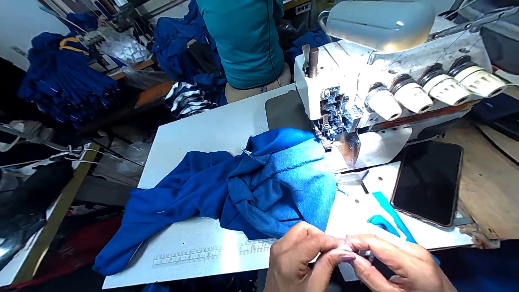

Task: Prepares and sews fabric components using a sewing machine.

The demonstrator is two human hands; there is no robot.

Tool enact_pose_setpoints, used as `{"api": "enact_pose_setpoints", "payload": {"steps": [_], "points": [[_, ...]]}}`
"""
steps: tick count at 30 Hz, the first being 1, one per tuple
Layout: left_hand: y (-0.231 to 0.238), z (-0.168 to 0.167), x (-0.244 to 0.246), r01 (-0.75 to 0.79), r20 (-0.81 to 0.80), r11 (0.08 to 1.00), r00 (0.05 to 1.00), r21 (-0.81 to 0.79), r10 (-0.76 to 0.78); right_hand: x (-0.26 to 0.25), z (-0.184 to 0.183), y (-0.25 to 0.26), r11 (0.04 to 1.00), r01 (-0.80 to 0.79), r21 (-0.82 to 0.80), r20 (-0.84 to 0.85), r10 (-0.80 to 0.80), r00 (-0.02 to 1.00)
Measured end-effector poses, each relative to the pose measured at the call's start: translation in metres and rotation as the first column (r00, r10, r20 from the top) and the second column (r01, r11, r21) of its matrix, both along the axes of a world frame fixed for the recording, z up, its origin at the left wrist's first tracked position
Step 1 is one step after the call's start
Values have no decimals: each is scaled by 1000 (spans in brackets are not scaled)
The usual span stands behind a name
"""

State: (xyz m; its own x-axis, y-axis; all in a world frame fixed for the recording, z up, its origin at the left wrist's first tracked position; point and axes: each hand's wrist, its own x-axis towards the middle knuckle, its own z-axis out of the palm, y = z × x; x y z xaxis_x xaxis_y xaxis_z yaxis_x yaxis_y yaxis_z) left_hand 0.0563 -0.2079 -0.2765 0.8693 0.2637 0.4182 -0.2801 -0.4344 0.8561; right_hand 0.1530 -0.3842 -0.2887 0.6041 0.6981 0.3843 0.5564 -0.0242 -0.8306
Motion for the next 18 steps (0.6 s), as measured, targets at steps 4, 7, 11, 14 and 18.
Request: {"api": "enact_pose_setpoints", "payload": {"steps": [4,7,11,14,18], "points": [[9,23,11,-106,97,994,990,32,102,-8,0,13,991,-46,129,-152,66,986],[31,40,14,-255,140,962,961,103,239,-19,3,13,1000,-22,10,-187,23,982],[64,46,8,-406,151,914,904,13,400,-9,-19,-13,986,-164,-21,-294,151,944],[75,37,3,-445,177,893,876,-64,448,-2,-27,-27,961,-267,67,-446,268,854],[91,32,-8,-533,161,843,829,-67,536,3,-29,-38,941,-263,211,-495,335,802]]}}
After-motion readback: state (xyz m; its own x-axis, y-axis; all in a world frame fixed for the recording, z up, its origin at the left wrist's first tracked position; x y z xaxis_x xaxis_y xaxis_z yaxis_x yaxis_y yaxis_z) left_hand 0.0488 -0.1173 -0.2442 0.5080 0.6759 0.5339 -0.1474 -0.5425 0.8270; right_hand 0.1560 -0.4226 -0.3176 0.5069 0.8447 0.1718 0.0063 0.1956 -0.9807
